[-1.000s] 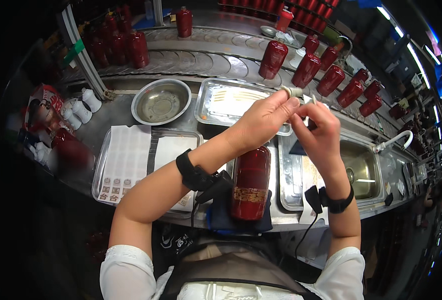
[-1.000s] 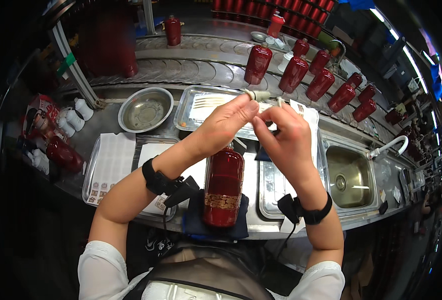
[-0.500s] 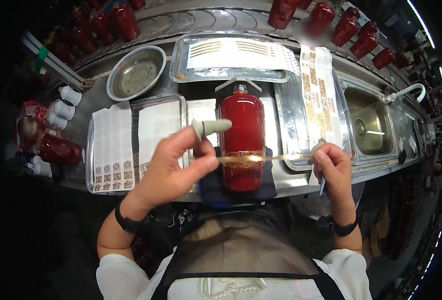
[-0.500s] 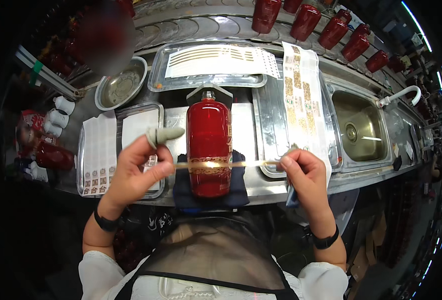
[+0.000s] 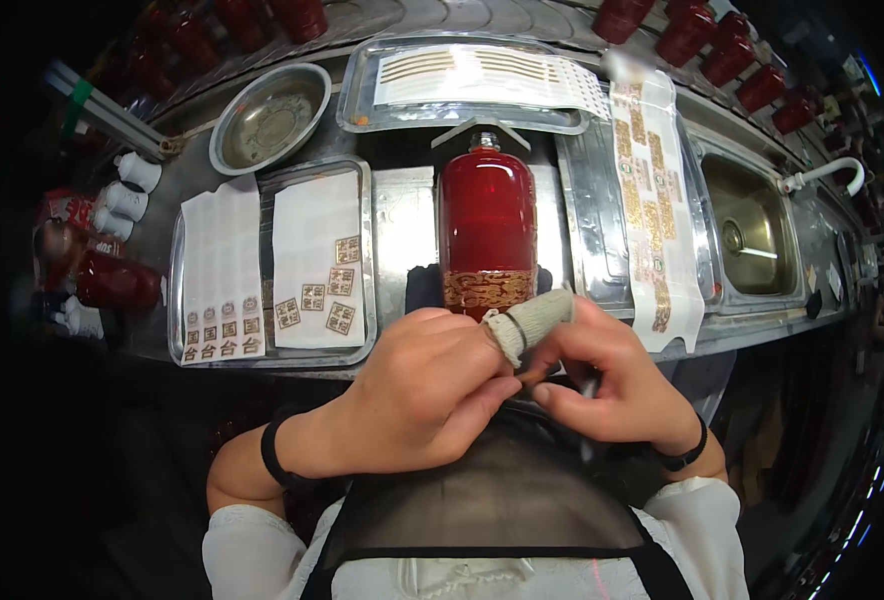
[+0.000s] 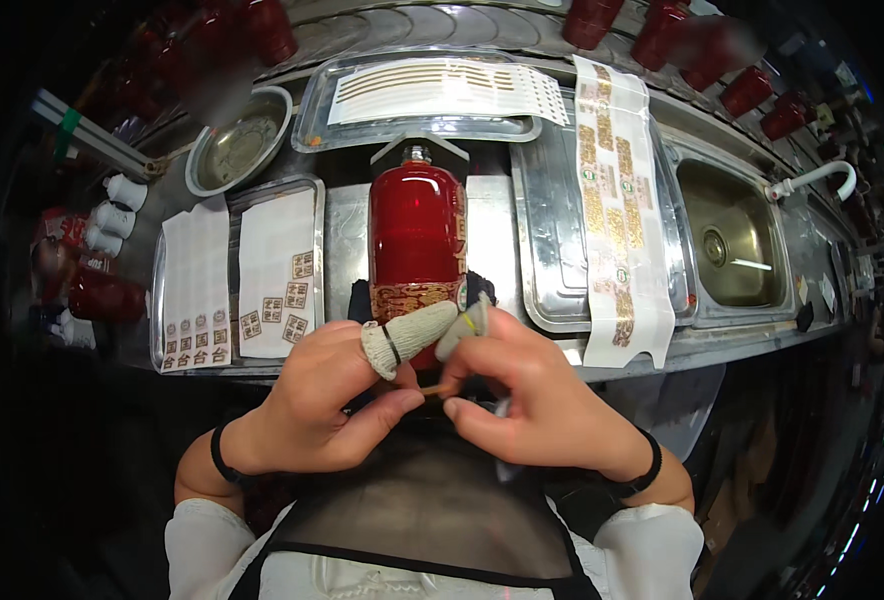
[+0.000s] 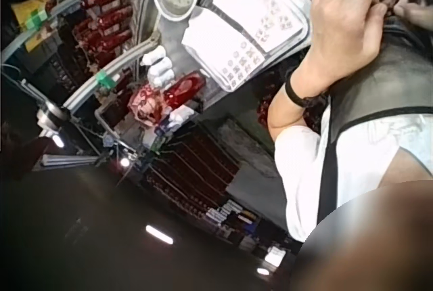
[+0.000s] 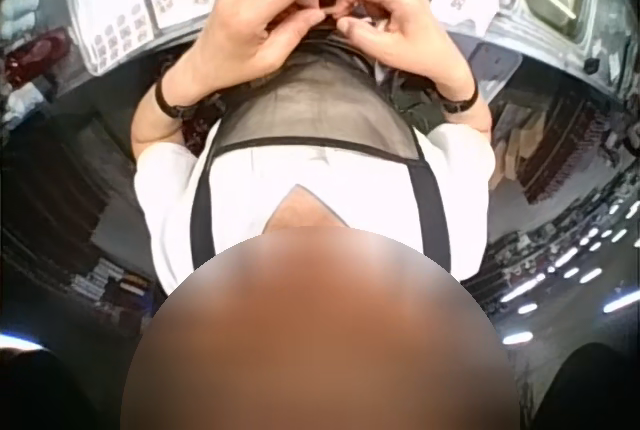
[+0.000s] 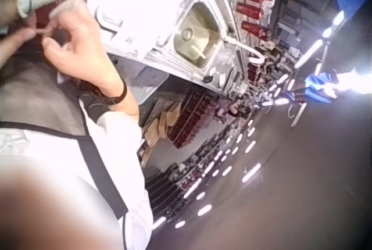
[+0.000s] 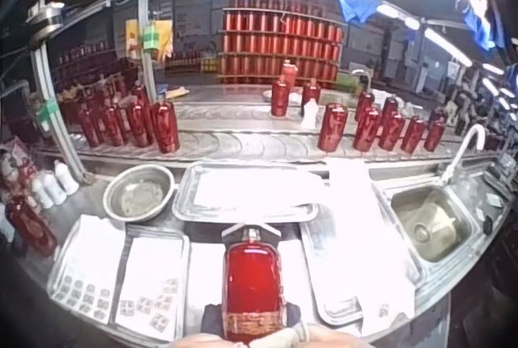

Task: Applying labels and decorative seals to red liquor bottles at a workbench.

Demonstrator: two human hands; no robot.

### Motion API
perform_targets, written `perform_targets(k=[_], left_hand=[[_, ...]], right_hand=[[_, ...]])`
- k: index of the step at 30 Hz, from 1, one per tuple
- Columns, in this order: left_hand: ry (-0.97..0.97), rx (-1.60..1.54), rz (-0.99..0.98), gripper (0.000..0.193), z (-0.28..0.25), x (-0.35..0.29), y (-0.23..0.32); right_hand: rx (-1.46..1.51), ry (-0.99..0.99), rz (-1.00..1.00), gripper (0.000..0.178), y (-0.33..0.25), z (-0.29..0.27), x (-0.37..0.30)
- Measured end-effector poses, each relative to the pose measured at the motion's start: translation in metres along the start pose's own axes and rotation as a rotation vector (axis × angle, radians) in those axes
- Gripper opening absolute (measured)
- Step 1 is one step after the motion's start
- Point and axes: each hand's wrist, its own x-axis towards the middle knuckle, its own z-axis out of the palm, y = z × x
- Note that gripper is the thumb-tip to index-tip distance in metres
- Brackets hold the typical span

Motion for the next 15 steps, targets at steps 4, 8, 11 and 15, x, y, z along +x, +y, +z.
perform_targets(k=[4, 8, 11, 15], left_hand=[[0.021, -0.11, -0.211, 0.062, 0.01, -0.026, -0.013], [0.033, -0.151, -0.342, 0.062, 0.003, -0.042, -0.022], [0.094, -0.193, -0.378, 0.06, 0.006, -0.045, -0.024], [0.129, -0.088, -0.363, 0.058, 0.006, -0.041, -0.028]], right_hand=[[0.246, -0.009, 0.225, 0.012, 0.016, 0.001, -0.017], [0.202, 0.104, 0.264, 0.01, 0.029, 0.01, -0.022], [0.155, 0.174, 0.264, 0.011, 0.034, 0.017, -0.02], [0.153, 0.257, 0.308, 0.013, 0.045, 0.021, -0.022]])
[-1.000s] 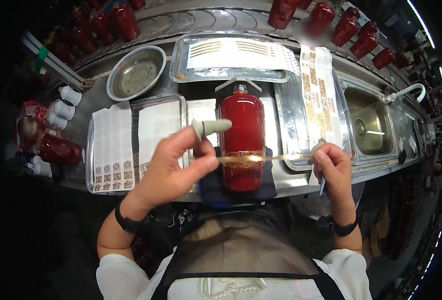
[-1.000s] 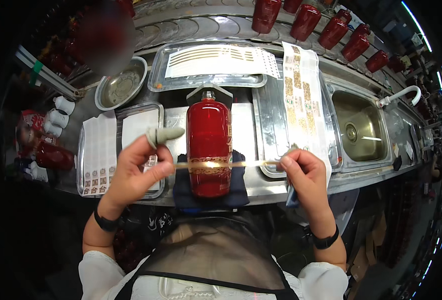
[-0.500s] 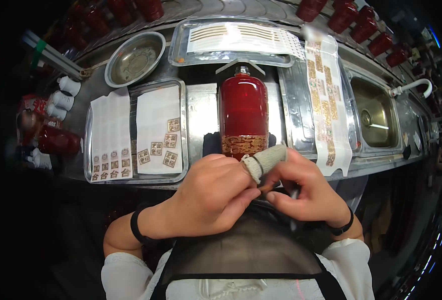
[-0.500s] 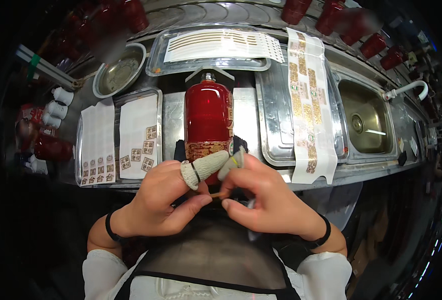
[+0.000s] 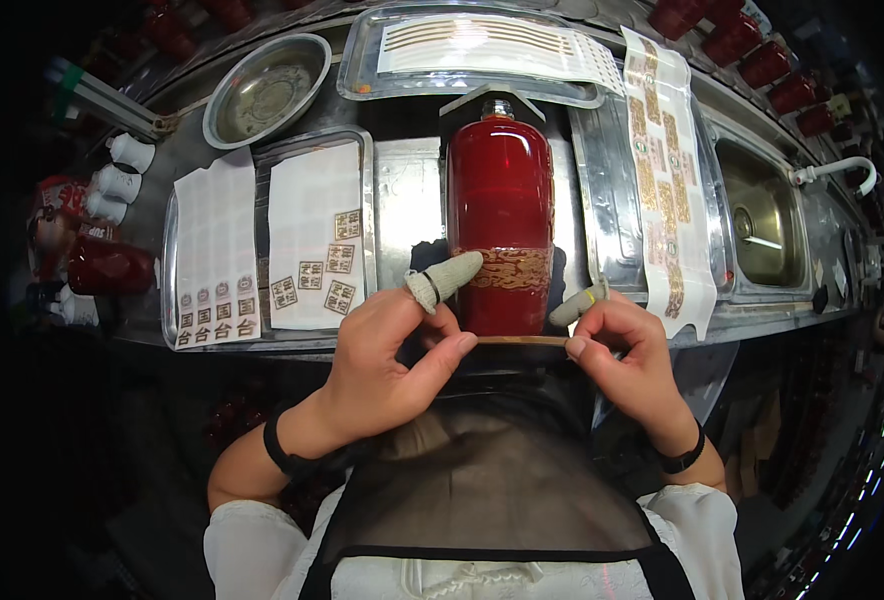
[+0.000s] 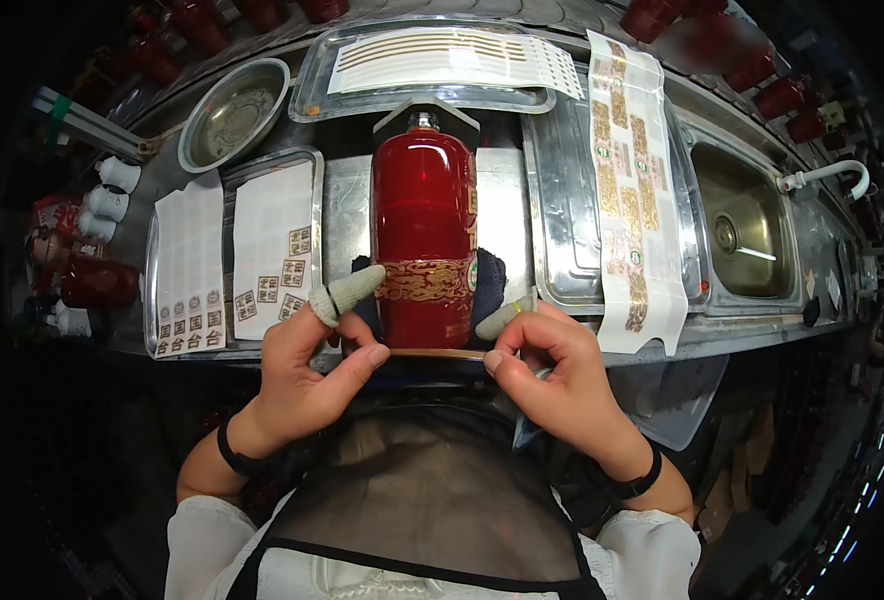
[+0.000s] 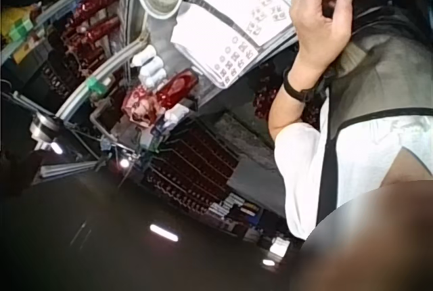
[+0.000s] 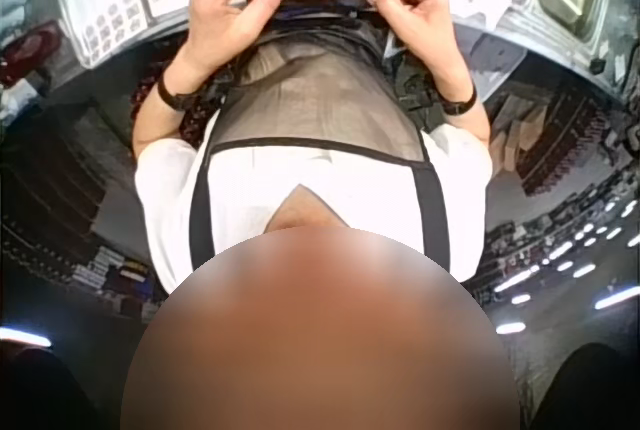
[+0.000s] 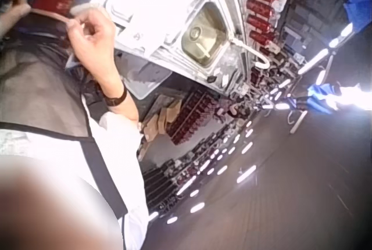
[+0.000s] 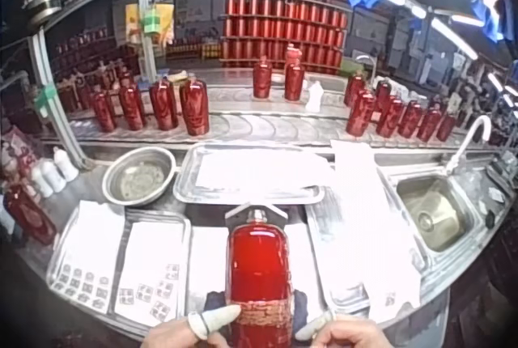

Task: Applying labels and decorative seals to red liquor bottles at a workbench.

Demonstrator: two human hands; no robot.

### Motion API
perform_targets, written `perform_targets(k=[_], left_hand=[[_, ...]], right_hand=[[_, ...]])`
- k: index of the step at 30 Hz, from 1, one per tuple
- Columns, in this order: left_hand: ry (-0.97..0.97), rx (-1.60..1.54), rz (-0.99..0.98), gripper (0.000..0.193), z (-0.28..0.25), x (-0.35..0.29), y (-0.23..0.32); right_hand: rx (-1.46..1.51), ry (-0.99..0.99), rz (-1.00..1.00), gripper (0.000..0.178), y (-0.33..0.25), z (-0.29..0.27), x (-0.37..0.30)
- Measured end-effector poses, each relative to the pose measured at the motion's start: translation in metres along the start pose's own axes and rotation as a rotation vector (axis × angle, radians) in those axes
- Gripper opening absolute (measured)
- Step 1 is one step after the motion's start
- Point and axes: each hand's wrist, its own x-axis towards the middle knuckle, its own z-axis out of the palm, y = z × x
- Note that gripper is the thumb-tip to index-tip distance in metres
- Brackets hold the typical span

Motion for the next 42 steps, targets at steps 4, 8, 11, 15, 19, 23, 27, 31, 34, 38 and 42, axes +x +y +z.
perform_targets(k=[4, 8, 11, 15, 19, 23, 27, 31, 34, 38, 42], left_hand=[[0.066, -0.033, -0.1, 0.054, 0.0, -0.005, -0.009], [0.065, -0.05, -0.221, 0.057, -0.004, -0.009, -0.02], [0.062, -0.048, -0.076, 0.069, -0.002, 0.0, -0.016], [-0.061, 0.023, 0.012, 0.092, 0.009, 0.006, -0.018], [-0.028, 0.004, 0.005, 0.096, 0.018, 0.009, -0.019], [-0.006, 0.003, 0.018, 0.098, 0.024, 0.009, -0.019], [0.011, 0.024, 0.017, 0.098, 0.028, 0.01, -0.021], [0.03, 0.027, 0.026, 0.098, 0.031, 0.008, -0.02], [0.015, 0.041, 0.026, 0.096, 0.028, 0.008, -0.023], [-0.017, -0.214, -0.031, 0.091, 0.017, 0.006, -0.039], [-0.044, -0.184, -0.016, 0.087, 0.015, 0.003, -0.04]], right_hand=[[0.001, 0.041, -0.032, 0.012, 0.011, -0.001, 0.0], [0.028, 0.039, -0.016, 0.013, 0.011, 0.0, -0.001], [0.053, 0.056, 0.001, 0.014, 0.012, 0.003, 0.001], [-0.047, 0.084, -0.014, 0.026, 0.005, 0.01, 0.005], [-0.272, 0.139, -0.108, 0.041, -0.003, 0.016, 0.009], [-0.344, 0.166, -0.16, 0.042, 0.0, 0.022, 0.013], [-0.286, 0.148, -0.099, 0.04, 0.003, 0.021, 0.015], [-0.2, 0.119, -0.067, 0.034, 0.007, 0.019, 0.013], [-0.154, 0.112, -0.082, 0.029, 0.011, 0.015, 0.009], [-0.002, 0.122, -0.075, 0.02, 0.01, 0.008, 0.0], [-0.055, 0.118, -0.204, 0.017, 0.002, 0.001, -0.007]])
